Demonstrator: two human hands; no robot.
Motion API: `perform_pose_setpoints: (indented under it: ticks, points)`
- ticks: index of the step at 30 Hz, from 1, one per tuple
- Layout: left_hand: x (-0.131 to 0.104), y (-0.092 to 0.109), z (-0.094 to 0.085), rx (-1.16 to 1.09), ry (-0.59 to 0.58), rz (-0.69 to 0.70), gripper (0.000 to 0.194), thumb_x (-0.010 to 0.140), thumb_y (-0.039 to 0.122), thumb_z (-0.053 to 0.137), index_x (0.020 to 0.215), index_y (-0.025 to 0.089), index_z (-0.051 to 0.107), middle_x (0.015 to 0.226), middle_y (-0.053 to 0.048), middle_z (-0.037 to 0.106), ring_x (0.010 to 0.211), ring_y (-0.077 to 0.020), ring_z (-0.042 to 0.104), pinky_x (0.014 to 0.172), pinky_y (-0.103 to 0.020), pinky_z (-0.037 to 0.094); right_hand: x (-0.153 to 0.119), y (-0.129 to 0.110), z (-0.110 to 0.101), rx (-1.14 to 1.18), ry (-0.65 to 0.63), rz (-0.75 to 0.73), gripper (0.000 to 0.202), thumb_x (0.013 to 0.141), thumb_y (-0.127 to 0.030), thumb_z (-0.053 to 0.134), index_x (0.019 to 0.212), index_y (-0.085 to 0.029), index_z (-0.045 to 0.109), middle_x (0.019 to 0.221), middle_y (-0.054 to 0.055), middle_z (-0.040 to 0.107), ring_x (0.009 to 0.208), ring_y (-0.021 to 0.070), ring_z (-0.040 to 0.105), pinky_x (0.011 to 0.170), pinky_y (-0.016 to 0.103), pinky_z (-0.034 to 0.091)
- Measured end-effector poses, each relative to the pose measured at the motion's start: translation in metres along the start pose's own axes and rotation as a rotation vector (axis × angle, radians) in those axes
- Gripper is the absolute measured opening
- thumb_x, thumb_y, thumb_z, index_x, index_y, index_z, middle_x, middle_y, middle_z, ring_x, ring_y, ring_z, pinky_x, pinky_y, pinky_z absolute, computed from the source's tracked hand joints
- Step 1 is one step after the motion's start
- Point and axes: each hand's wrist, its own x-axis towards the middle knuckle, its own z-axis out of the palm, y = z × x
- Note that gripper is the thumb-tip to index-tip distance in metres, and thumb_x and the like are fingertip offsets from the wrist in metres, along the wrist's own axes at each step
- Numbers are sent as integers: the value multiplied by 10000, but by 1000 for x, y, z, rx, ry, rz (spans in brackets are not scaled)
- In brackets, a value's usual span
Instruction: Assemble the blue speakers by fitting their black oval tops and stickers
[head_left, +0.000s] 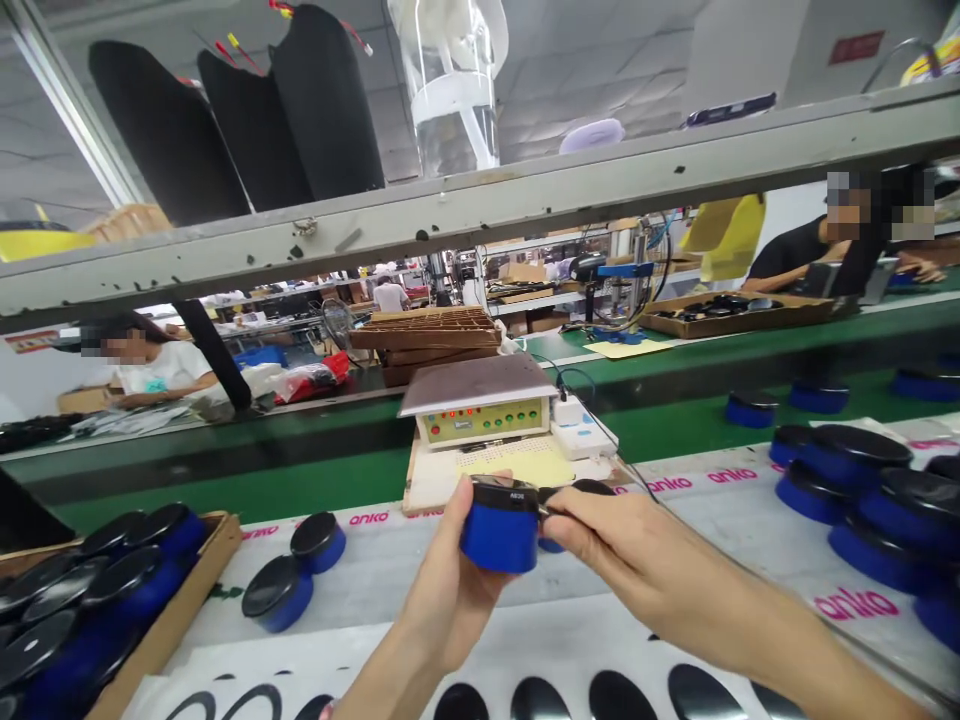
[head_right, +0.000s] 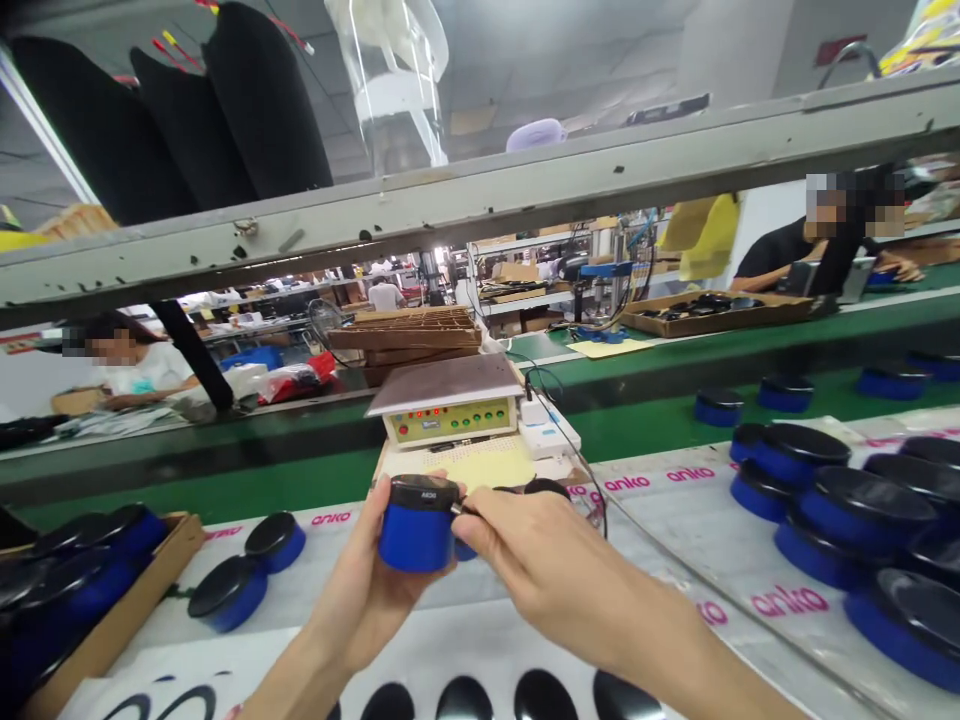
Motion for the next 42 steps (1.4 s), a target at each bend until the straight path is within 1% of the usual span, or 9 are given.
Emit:
perform_pose_setpoints:
  ticks: [3,9,14,21,25,28,31,36,42]
  points:
    - [2,-1,0,-5,25,-5,448,805,530,628,1105,198,656,1116,-74,678,887,-184,658,708,-248,527,-1,6,9,-42,36,-53,311,995,-323,344,723,-212,448,676,-26,550,569,122,450,531,257,285]
    - [4,-9,-8,171,20,100,512,791,579,616,1182,251,577,1222,-38,622,1162,-220,539,890,-261,466,-2,10,20,-187,120,-108,307,996,-341,350,765,-210,505,638,-27,561,515,125,466,490,267,258]
    - [3,-14,-13,572,49,469,518,797,555,621,1198,248,503,1243,-54,580,1185,-237,518,994,-319,410,-9,9,26,-339,127,-26,352,989,-347,330,705,-216,491,574,-15,548,453,151,452,466,297,214]
    - [-2,0,-26,1158,-60,840,624,816,494,627,1351,316,359,1346,-58,435,1245,-228,448,1012,-329,420,1,10,21,12,-27,15,193,971,-233,389,816,-225,504,734,-36,599,606,117,524,544,240,331]
    - [-4,19,-22,1545,-110,1229,577,838,331,644,1348,197,410,1292,-110,432,1246,-231,429,1050,-344,398,9,19,26,142,-3,-36,172,961,-147,373,908,-226,516,849,-24,616,741,115,571,645,224,385]
    - [-7,25,-15,1515,-207,1444,462,795,146,692,1198,126,468,1250,-127,507,1262,-267,432,1067,-411,398,10,24,32,158,16,-75,161,969,-171,362,889,-204,498,859,5,599,765,135,568,675,247,401]
    - [-12,25,-13,1492,-242,1481,389,770,41,681,1079,136,464,1248,-131,525,1262,-278,438,1047,-434,425,9,27,37,134,33,-95,149,975,-189,359,898,-193,487,868,25,584,785,155,561,697,276,407]
    - [-17,21,-17,1591,-153,1320,413,787,121,687,1101,215,436,1222,-96,529,1263,-248,421,1070,-414,390,8,29,42,83,59,-141,134,972,-183,374,899,-188,485,839,22,565,755,156,540,678,284,402]
    - [-19,26,-17,1585,-164,1286,418,802,148,677,1116,238,416,1221,-87,506,1247,-233,419,1067,-386,368,8,26,42,109,33,-109,106,966,-209,413,883,-196,477,838,8,556,733,138,524,652,255,393]
